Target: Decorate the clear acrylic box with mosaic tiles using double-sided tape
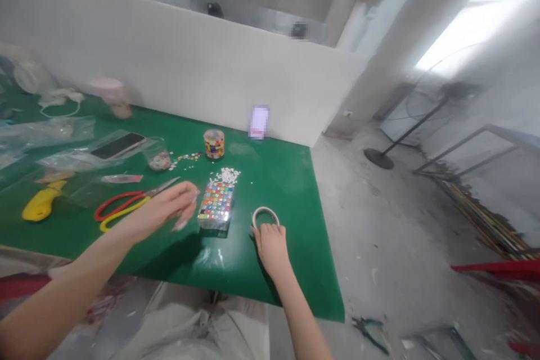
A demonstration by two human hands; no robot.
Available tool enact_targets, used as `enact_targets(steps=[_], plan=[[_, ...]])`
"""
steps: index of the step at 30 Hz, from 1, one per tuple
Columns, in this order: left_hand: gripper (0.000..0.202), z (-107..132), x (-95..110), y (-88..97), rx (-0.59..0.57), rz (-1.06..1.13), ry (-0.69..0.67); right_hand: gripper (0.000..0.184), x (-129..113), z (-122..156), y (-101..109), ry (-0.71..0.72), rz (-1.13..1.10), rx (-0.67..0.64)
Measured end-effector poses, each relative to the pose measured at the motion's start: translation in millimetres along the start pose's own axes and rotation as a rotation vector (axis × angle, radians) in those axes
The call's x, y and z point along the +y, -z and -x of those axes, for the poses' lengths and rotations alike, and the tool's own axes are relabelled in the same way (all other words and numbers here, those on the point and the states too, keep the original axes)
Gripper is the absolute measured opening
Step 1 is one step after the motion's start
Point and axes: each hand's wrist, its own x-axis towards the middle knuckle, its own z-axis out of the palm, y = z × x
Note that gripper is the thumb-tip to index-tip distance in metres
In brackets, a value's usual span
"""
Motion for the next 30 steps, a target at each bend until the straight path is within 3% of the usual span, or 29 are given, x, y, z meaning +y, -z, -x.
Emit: enact_targets(steps=[4,10,16,20,22,26,28,30], plan=[[0.033,23.5,5.8,-23.2,-0.044,0.09,-0.021,0.042,-38.8,11.6,27.2,0.058,-0.087,-0.039],[0.066,48.4,-2.8,-44.8,-0.277,0.191,0.094,0.033,-87.9,31.9,49.8,0.11,-0.323,-0.123],[0.075,61.2,-5.3,-56.0,-0.344,0.267,0.124,0.033,-92.3,33.6,45.5,0.086,-0.451,-0.259],[0.056,73.8,0.1,-58.9,-0.332,0.241,0.091,0.033,-87.9,36.6,41.7,-0.02,-0.489,-0.228],[0.048,81.7,4.6,-57.9,-0.243,0.242,0.038,0.035,-87.2,37.1,42.9,-0.052,-0.485,-0.212],[0.033,80.6,11.8,-47.0,0.164,0.38,-0.071,0.038,-91.1,36.5,52.6,-0.077,-0.5,-0.225],[0.028,69.8,12.9,-40.6,0.229,0.393,-0.097,0.039,-95.4,36.2,58.7,-0.069,-0.525,-0.255],[0.031,57.9,13.0,-37.6,0.205,0.399,-0.09,0.038,-100.3,36.2,63.6,-0.044,-0.541,-0.283]])
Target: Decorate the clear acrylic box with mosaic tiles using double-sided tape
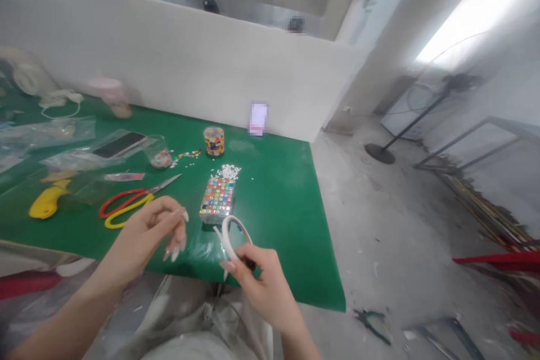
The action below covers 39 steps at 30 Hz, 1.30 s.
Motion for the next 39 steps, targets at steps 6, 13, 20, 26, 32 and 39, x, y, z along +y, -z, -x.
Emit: enact_targets(steps=[6,13,20,26,32,39], plan=[[0.033,-11.1,-6.2,-10.2,-0.148,0.223,0.097,0.039,-12.0,-1.0,-2.0,0.014,0.005,-0.058],[0.033,-11.6,-12.1,-11.9,-0.264,0.272,0.148,0.04,-14.4,-9.7,-2.9,-0.055,-0.03,-0.103],[0.032,-10.5,-12.3,-11.1,-0.307,0.262,0.15,0.039,-8.6,-13.8,-2.4,-0.11,-0.113,-0.13],[0.029,-10.1,-8.3,-14.2,-0.286,0.243,0.168,0.04,-8.2,-13.1,-1.4,-0.143,-0.14,-0.149],[0.027,-10.8,-7.6,-16.3,-0.279,0.222,0.197,0.041,-7.2,-12.9,-2.3,-0.149,-0.146,-0.146],[0.026,-10.1,-6.9,-18.3,-0.274,0.195,0.182,0.043,-9.1,-11.3,-2.1,-0.151,-0.133,-0.145]])
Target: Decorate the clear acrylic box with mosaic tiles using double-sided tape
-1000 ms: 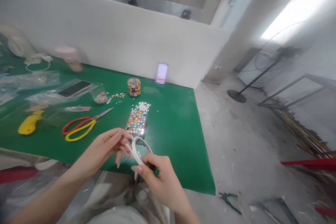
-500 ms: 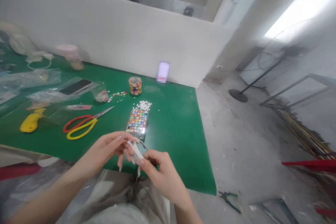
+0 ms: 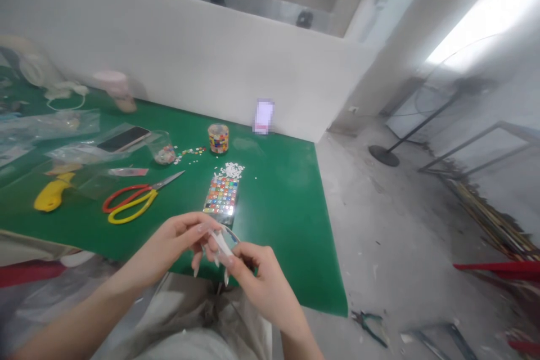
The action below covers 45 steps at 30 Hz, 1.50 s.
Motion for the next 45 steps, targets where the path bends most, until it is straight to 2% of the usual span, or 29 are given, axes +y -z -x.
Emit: enact_targets(steps=[23,30,40,42,45], plan=[[0.029,-2.5,-6.3,-5.6,0.075,-0.019,0.001,0.045,0.5,2.0,0.5,-0.014,0.038,0.005],[0.037,-1.0,-2.2,-9.0,0.072,-0.036,0.006,0.045,0.3,1.7,2.1,-0.013,0.04,0.003],[0.023,-6.7,-13.9,-1.9,0.081,-0.048,0.006,0.043,-0.2,-1.8,-1.1,-0.02,0.084,0.019],[0.033,-6.8,-15.4,0.3,0.094,-0.038,0.0,0.044,3.4,-1.8,-3.8,-0.006,0.073,0.031],[0.062,-6.4,-14.4,1.7,0.117,-0.033,-0.021,0.044,9.3,-2.0,-11.0,0.019,0.047,0.055]])
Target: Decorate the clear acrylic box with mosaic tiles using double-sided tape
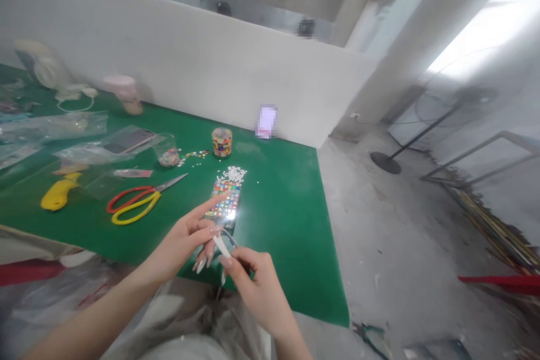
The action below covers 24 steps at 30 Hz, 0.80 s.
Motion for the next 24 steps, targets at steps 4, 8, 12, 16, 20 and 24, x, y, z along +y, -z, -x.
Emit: enact_targets(steps=[4,8,12,16,20,24], plan=[[0.075,2.0,-1.3,-5.8,0.1,0.056,-0.075,0.045,3.6,-4.9,-13.4,0.062,-0.012,0.086],[0.072,-1.3,-5.3,-11.3,0.209,0.113,-0.156,0.045,-1.7,-11.6,-22.0,0.129,0.051,0.161],[0.049,-19.7,9.9,24.1,0.472,0.066,-0.384,0.045,-8.8,-3.3,-20.5,0.252,0.142,0.108],[0.043,-25.1,33.0,79.9,0.632,0.063,-0.526,0.042,7.9,4.2,-7.3,0.228,0.312,0.196],[0.043,-4.8,26.0,81.6,0.39,-0.136,-0.342,0.036,52.1,-22.2,16.4,0.134,0.587,0.428],[0.036,5.8,5.5,52.9,0.231,-0.215,-0.201,0.039,90.9,-60.6,32.7,0.128,0.602,0.47]])
